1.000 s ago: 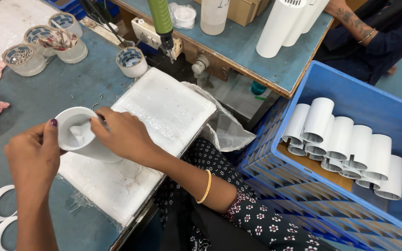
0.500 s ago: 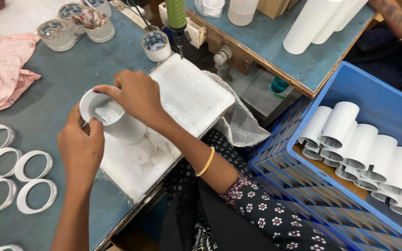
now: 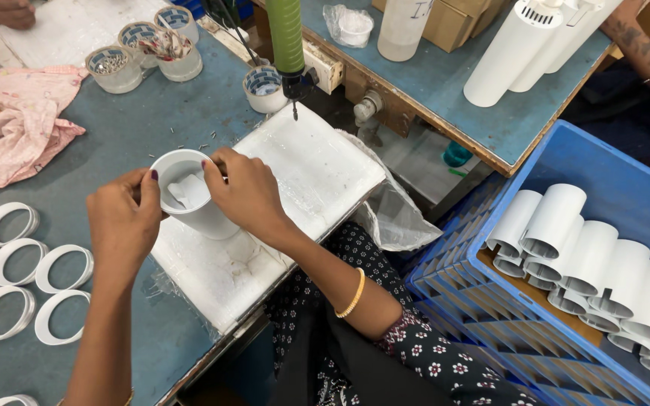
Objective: The person assembles white plastic components by inserting a vented cap into a cylindrical body and securing it with a screw using a handheld electric screwdriver. They then place the assembled unit into a blue crate.
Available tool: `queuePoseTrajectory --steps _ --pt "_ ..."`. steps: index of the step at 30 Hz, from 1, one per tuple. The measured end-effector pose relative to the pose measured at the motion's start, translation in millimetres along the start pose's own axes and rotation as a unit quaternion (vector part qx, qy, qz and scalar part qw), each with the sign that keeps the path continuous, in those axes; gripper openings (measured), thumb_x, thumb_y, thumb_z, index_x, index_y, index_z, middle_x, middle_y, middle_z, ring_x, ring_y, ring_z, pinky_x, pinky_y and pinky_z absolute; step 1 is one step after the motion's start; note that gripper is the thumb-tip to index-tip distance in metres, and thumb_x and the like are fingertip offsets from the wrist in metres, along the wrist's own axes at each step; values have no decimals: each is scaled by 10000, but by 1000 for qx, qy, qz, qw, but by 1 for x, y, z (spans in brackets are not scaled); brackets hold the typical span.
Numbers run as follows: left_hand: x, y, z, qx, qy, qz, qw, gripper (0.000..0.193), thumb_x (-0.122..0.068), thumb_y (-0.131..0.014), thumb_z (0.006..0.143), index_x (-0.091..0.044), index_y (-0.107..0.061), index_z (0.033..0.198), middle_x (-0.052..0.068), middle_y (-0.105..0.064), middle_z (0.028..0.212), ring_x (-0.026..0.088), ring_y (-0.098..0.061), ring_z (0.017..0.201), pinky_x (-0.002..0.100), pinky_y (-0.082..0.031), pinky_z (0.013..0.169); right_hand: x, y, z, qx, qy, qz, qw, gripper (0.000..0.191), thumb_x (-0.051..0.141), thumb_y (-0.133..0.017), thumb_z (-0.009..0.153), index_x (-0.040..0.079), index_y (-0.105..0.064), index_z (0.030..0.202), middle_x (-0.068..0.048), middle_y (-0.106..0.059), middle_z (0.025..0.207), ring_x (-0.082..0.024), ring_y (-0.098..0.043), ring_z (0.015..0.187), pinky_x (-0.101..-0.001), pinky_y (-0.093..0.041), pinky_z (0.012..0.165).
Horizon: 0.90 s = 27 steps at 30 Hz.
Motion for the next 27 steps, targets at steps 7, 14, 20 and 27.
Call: queuePoseTrajectory --steps 7,14,20,27 --pt "-10 -1 -21 -24 -36 9 999 338 -147 -548 986 31 -724 1214 204 -757 939 260 -753 814 376 -563 732 6 1 14 -23 3 -35 999 347 399 -668 909 74 -752 820 -105 -736 678 -274 -735 594 -394 -542 558" --pt "-10 8 -19 -6 4 54 999 318 -207 -556 1053 30 -743 1154 210 -746 898 270 -751 715 376 -561 710 19 2 5 27 36 -5 999 361 385 -599 951 67 -767 986 -137 -765 807 -290 -757 721 -403 -572 644" --pt "-3 6 0 -7 32 10 999 352 -282 -611 1070 40 -747 1108 184 -736 787 234 -743 673 342 -547 637 13 -2 -32 62 -31 23 997 477 344 -519 994 -60 -588 1238 -239 -732 879 -383 -756 803 -448 -582 718" --pt "8 3 -3 -6 3 -28 1000 324 -207 -572 1081 74 -733 1087 177 -719 752 191 -704 658 323 -528 619 17 -3 -19 16 -4 -25 1000 420 274 -422 1057 -6 -708 927 -218 -699 710 -383 -717 663 -465 -561 678"
Point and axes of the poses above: each hand's wrist, its own z-axis towards the middle knuckle, its own y-axis out of the back of the hand, x = y × z, the point moved 9 cm from there along z, towards the middle knuckle
